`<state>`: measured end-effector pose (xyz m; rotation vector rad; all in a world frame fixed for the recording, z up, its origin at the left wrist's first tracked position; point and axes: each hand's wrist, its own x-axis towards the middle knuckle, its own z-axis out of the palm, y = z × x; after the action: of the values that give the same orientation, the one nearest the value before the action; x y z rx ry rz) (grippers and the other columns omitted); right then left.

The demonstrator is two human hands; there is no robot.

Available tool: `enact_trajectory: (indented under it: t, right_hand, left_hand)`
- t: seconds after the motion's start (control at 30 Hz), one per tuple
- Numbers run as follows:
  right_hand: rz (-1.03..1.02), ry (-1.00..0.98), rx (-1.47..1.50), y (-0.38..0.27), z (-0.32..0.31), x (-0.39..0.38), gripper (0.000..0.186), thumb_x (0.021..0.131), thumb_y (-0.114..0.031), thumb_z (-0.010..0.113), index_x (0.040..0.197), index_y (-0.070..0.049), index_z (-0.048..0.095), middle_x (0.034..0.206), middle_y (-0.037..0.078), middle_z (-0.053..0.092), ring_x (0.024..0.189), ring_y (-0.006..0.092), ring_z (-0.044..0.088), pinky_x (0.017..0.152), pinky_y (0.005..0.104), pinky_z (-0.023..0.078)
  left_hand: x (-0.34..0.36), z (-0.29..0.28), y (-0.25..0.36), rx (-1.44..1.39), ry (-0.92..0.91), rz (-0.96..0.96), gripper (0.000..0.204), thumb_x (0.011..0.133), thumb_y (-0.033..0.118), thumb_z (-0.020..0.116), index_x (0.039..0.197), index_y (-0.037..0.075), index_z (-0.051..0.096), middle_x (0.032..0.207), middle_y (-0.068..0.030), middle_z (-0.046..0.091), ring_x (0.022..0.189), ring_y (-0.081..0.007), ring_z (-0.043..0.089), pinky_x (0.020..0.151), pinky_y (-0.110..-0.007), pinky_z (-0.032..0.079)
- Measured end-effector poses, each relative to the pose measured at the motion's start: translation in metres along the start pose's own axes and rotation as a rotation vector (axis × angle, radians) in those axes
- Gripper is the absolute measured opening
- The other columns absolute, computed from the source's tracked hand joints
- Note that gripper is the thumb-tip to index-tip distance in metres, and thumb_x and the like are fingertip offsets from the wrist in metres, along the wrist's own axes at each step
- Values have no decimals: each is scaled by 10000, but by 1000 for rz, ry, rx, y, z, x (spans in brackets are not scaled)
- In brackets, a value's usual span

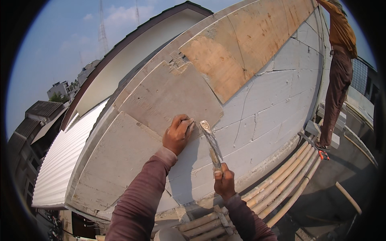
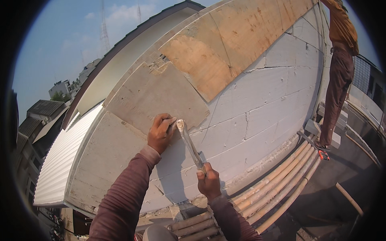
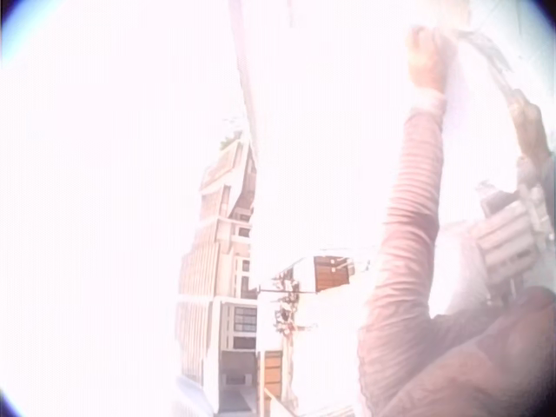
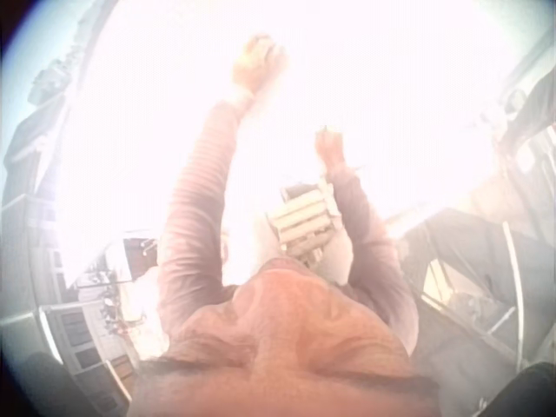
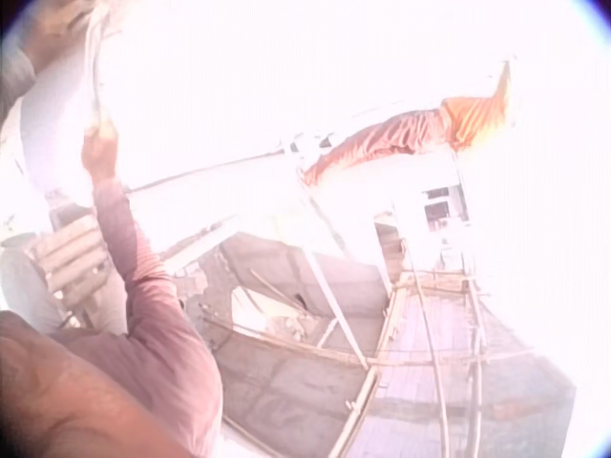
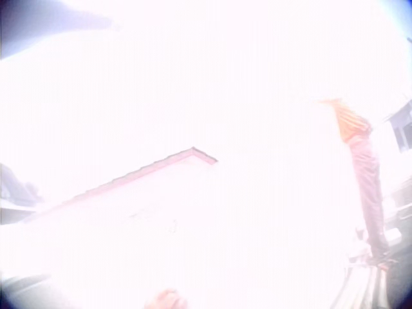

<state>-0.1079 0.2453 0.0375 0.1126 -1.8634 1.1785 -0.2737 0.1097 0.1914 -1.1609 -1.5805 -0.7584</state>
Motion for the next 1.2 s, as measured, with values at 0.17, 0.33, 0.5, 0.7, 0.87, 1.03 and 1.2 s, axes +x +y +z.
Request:
enact_trajectory:
  t: [0.17, 0.33, 0.5, 0.7, 0.87, 1.03, 1.2]
  right_hand:
    - [-1, 70, -35, 4, 14, 6, 420, 1001, -415, 534, 916, -5, 558, 630, 170, 543, 597, 398, 617, 547, 451, 469]
    - [45, 3, 18, -3, 11, 6, 363, 1011, -322, 526, 914, 24, 578, 670, 237, 582, 638, 460, 609, 565, 480, 472]
    - [43, 66, -49, 25, 19, -3, 338, 1012, -311, 531, 897, 3, 582, 655, 233, 560, 625, 451, 603, 561, 469, 462]
    - [-21, 33, 89, -12, 8, 5, 280, 1025, -237, 525, 867, -8, 563, 636, 232, 533, 629, 455, 576, 559, 476, 432]
    - [233, -59, 51, 7, 14, 8, 300, 1012, -266, 514, 866, -8, 558, 622, 222, 521, 617, 455, 564, 560, 480, 431]
    - [266, 12, 25, 2, 9, -12, 299, 997, -270, 516, 852, -9, 538, 619, 221, 518, 615, 462, 562, 558, 486, 430]
    - [255, 23, 15, 7, 6, -11, 309, 1004, -289, 500, 853, -23, 545, 602, 202, 504, 587, 432, 573, 542, 478, 427]
  left_hand:
    - [3, 0, 4, -16, 2, -13, 146, 848, 76, 759, 964, 56, 673, 1030, -75, 620, 764, -279, 692, 633, -380, 581]
    - [-2, -2, 0, -18, -10, -8, 151, 843, 63, 758, 967, 51, 672, 1021, -79, 619, 766, -279, 690, 630, -377, 578]
    - [4, 3, 8, -52, -10, -4, 173, 827, 35, 762, 974, 41, 670, 1020, -93, 616, 791, -281, 682, 652, -371, 574]
    - [-4, 0, -2, -27, -36, -17, 235, 791, -10, 774, 998, 31, 670, 1031, -113, 618, 848, -278, 667, 705, -353, 569]
    - [0, -3, 1, -30, -57, -33, 236, 783, -7, 777, 991, 40, 675, 1037, -104, 622, 850, -279, 668, 710, -359, 571]
    - [0, -3, 1, -52, -78, -51, 346, 762, -23, 772, 1075, 44, 639, 1113, -143, 596, 955, -311, 647, 793, -370, 564]
    - [-4, -17, -1, -71, -177, 45, 562, 728, -55, 746, 1214, 63, 491, 1231, -170, 534, 1094, -364, 607, 860, -409, 551]
